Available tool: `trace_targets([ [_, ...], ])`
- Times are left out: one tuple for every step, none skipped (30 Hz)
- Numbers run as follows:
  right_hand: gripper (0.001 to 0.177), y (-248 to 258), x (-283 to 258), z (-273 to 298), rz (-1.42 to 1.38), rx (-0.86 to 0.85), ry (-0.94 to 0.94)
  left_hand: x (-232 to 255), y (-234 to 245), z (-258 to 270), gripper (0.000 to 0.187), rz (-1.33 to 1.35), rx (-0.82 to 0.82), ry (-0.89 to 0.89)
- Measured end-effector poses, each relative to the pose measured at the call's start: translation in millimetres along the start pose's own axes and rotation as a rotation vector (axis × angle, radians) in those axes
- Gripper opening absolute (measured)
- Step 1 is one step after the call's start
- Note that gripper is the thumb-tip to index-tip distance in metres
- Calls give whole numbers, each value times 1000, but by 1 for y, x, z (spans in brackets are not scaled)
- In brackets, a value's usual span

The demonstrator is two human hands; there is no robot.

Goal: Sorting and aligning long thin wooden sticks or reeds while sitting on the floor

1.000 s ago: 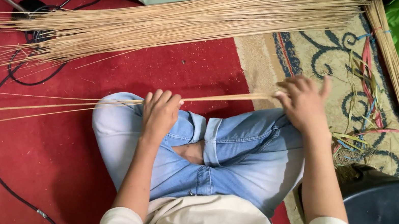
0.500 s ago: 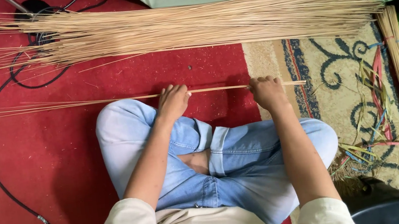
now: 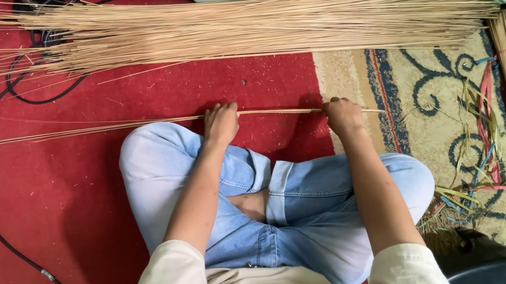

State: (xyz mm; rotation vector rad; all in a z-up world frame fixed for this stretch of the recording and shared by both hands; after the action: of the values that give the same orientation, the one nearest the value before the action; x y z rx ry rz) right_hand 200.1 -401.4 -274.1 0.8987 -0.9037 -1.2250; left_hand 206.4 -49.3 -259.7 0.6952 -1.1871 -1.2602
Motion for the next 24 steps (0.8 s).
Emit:
trace_targets([
  [23, 1, 1, 1, 2, -3, 2, 1, -4, -1, 16, 3, -2, 3],
  [23, 2, 2, 0, -8, -11, -20, 1, -6, -3, 17, -10, -14, -7],
  [24, 4, 3, -1, -18, -20, -42, 1, -8, -5, 18, -22, -26, -17],
  [24, -1, 3, -6, -19, -19, -43, 3, -4, -4, 18, -24, -25, -18],
  [23, -7, 5, -10, 4, -31, -71, 5, 0, -2, 20, -31, -19, -14],
  [24, -12, 7, -14, 29, -44, -100, 8, 5, -1, 22, -36, -14, -10],
  [24, -14, 8, -15, 28, -44, -102, 7, 4, -3, 22, -37, -14, -12],
  [23, -17, 8, -17, 20, -57, -106, 5, 5, -5, 21, -68, 3, -22],
  [22, -20, 7, -19, 11, -70, -109, 4, 5, -6, 20, -98, 20, -31],
  [22, -14, 5, -14, 10, -71, -109, 3, 0, -7, 20, -98, 18, -31],
  [24, -7, 0, -9, 17, -61, -75, 1, -5, -8, 21, -87, 11, -17],
  [28, 1, -4, -4, 24, -50, -38, -1, -11, -9, 22, -74, 5, -1],
  [28, 6, -6, -1, 25, -51, -37, -2, -13, -10, 22, -74, 4, 0],
  [28, 12, -9, 2, 31, -45, -4, -2, -15, -11, 21, -80, 7, 1],
  [28, 17, -13, 5, 37, -39, 29, -3, -17, -12, 21, -86, 11, 1],
  [28, 15, -12, 4, 37, -40, 29, -3, -17, -13, 21, -86, 10, 1],
  [28, 12, -11, 3, 33, -40, 27, -3, -19, -13, 21, -77, -1, 9],
  [28, 10, -10, 1, 28, -38, 24, -3, -20, -14, 22, -69, -11, 15],
  [28, 4, -8, 1, 27, -37, 23, 0, -15, -11, 22, -70, -11, 14],
  [28, -1, -6, -1, 37, -40, -3, 3, -8, -9, 21, -48, -7, 1],
  [29, -5, -4, -3, 46, -42, -30, 7, -1, -6, 21, -27, -3, -13],
  [29, -11, -1, -6, 44, -35, -29, 7, -1, -6, 21, -32, 3, -13],
  [29, -18, 2, -9, 42, -31, -37, 8, -3, -6, 23, -45, -18, -31],
  [29, -24, 4, -11, 40, -27, -45, 8, -5, -5, 25, -59, -39, -49],
])
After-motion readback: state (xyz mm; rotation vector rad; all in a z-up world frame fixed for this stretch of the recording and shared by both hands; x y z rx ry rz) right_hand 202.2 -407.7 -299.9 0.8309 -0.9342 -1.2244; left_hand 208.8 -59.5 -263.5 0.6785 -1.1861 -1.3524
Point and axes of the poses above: each hand's wrist, its own z-axis away from the middle knuckle, its own y-axis out of the back of the hand, x = y × z, the point moved 6 cm from there along -z, towards the middle knuckle, and after that the axes turned 5 degrees about -z, right-handed, at the moved point
